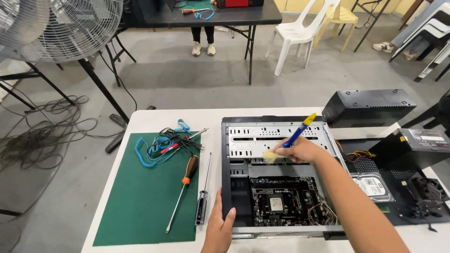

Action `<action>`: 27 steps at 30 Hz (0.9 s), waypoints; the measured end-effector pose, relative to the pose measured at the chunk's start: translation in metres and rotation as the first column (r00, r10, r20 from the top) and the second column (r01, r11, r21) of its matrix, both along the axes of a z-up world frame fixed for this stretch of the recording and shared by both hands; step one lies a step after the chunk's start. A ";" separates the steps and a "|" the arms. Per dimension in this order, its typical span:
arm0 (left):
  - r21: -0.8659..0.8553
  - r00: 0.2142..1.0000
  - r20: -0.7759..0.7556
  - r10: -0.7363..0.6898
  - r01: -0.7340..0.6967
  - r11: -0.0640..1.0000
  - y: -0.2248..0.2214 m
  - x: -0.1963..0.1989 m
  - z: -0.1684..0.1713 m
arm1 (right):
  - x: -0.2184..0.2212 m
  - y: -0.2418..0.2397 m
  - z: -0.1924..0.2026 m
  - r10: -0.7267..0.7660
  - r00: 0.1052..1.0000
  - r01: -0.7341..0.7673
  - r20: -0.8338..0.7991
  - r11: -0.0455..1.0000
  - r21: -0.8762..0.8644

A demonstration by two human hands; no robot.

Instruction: The person cleans the inside of a computer case with a brush and then uses a screwdriver to remove the screws holding the motherboard in place.

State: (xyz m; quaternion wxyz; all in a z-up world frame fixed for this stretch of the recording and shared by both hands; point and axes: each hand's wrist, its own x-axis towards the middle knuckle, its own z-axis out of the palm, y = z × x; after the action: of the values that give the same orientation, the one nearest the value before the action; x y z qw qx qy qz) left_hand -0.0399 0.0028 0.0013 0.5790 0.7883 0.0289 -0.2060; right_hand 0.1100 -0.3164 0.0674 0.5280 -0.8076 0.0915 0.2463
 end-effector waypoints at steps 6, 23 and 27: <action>0.006 0.998 -0.040 0.039 -0.039 0.999 -0.001 0.002 -0.004 | -0.015 -0.036 0.023 -0.035 0.999 0.033 -0.012 0.989 -0.147; -0.004 0.998 0.059 0.025 -0.025 1.000 0.001 0.004 -0.025 | -0.017 -0.113 0.024 -0.392 0.920 0.370 0.004 0.866 -0.335; 0.001 0.998 0.064 0.015 -0.015 1.000 0.003 0.009 -0.043 | -0.011 -0.108 0.022 -0.384 0.923 0.346 0.025 0.799 -0.492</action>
State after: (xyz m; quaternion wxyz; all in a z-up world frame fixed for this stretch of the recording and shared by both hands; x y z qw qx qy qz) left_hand -0.0308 0.0055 -0.0418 0.5805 0.7949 0.0164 -0.1761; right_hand 0.0994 -0.4239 0.0896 0.3410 -0.8714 0.3242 0.1392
